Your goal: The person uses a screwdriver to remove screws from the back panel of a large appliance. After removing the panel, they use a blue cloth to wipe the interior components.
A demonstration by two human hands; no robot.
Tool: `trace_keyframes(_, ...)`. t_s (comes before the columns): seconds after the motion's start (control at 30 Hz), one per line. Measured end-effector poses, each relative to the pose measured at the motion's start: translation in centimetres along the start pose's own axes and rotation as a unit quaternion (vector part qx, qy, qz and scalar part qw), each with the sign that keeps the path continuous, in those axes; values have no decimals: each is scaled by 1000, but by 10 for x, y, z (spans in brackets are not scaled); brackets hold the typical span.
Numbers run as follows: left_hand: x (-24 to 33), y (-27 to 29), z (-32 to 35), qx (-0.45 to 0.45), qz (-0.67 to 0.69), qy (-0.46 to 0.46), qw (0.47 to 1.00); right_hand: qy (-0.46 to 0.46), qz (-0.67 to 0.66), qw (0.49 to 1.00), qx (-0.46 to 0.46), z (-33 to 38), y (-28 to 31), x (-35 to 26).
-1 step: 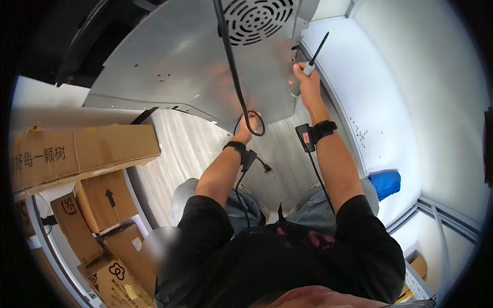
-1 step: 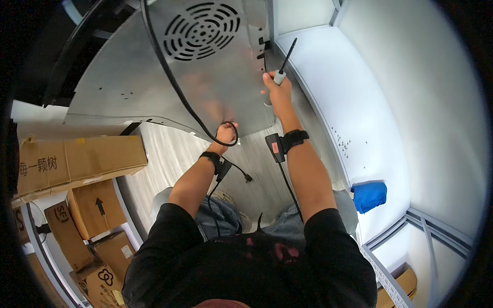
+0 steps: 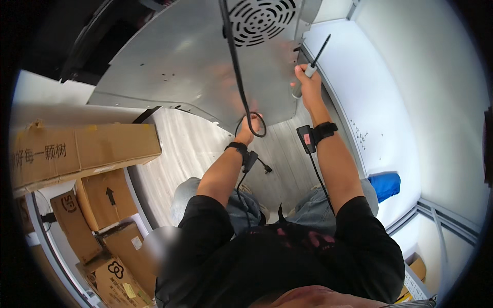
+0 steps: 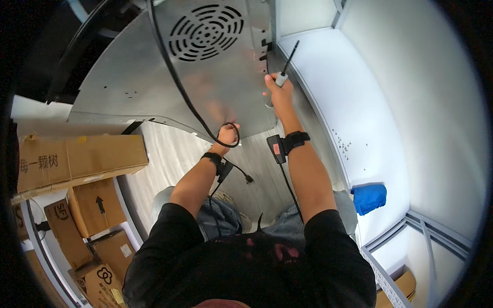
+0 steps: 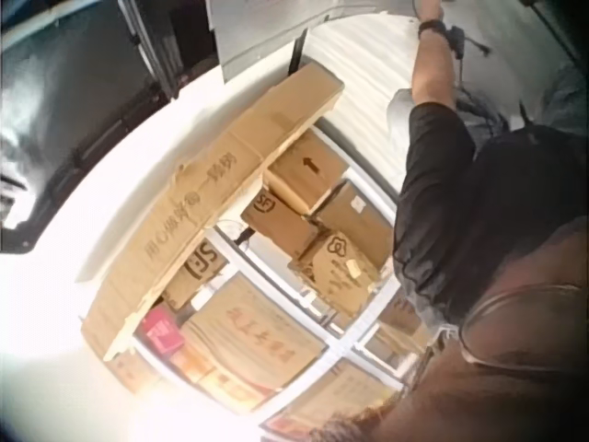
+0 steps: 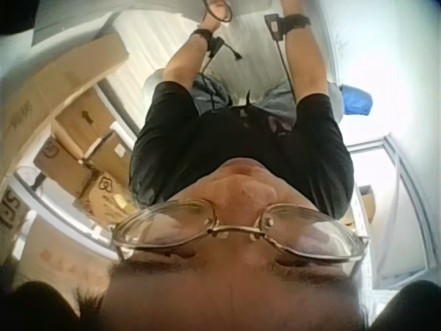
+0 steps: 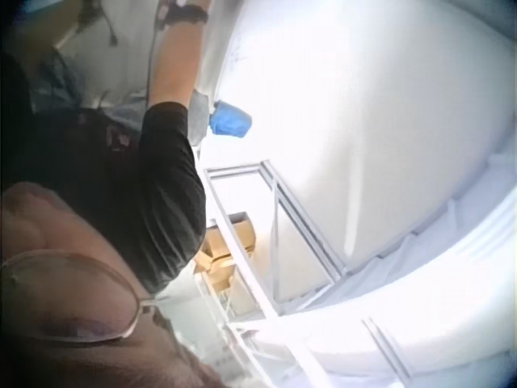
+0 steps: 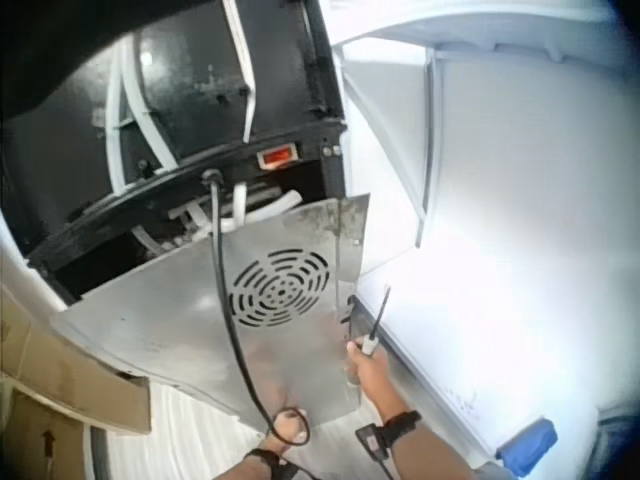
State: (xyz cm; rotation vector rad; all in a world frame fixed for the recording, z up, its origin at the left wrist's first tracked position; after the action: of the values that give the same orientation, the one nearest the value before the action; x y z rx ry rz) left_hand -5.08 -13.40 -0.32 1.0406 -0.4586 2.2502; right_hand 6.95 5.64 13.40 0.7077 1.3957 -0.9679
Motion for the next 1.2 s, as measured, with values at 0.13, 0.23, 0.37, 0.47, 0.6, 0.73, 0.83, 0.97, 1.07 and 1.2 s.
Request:
trace_keyframes(0.13,-12,5,-5,-7,21,-32,999,2,-16,1000,-3,0,-4,-1)
trace_keyframes(0.23,-13,-1,-1,-23,43,-36,998,-9,-43,999,-21,-1,-3,-1)
trace_keyframes(0.37,-13,-1,4,-43,61,-34,997,-11,-24,1000,9,2,-4,-6)
trace_keyframes(0.47,-26,-1,0,-36,54,-60,996,-1,16,1000,-15,6,-9,-16)
trace_keyframes(0.6,-34,-7,-6,-16,1,-86,996,-15,-17,1000,-11,-1,-15,-11)
trace_keyframes(0.73,-27,-35,13,-5,-23,-168,986,-44,-41,998,18,-1,-16,-11)
trace_keyframes(0.83,-24,-50,25,-61,18,-242,968,-47,-53,997,18,0,-13,-9)
trace_keyframes(0.97,-27,-57,36,-64,-13,-340,938,-63,-50,997,14,6,-5,-16)
trace_keyframes(1.07,-38,-55,28,-37,-94,-414,905,-52,-52,997,26,3,1,-26)
trace_keyframes(1.2,-31,-59,41,-19,-70,-393,917,-47,-23,997,50,-6,27,-25)
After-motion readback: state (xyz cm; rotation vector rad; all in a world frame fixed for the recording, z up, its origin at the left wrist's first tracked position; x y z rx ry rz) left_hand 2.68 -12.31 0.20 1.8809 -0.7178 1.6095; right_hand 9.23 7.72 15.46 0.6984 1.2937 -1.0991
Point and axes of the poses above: each hand's wrist, its own z-axis away from the middle knuckle, its own y-axis out of the back of the hand, x = y × z, the point moved 2 cm from there along -z, towards the middle knuckle, and after that the axes turned 9 degrees about z, right-handed, at the moved point
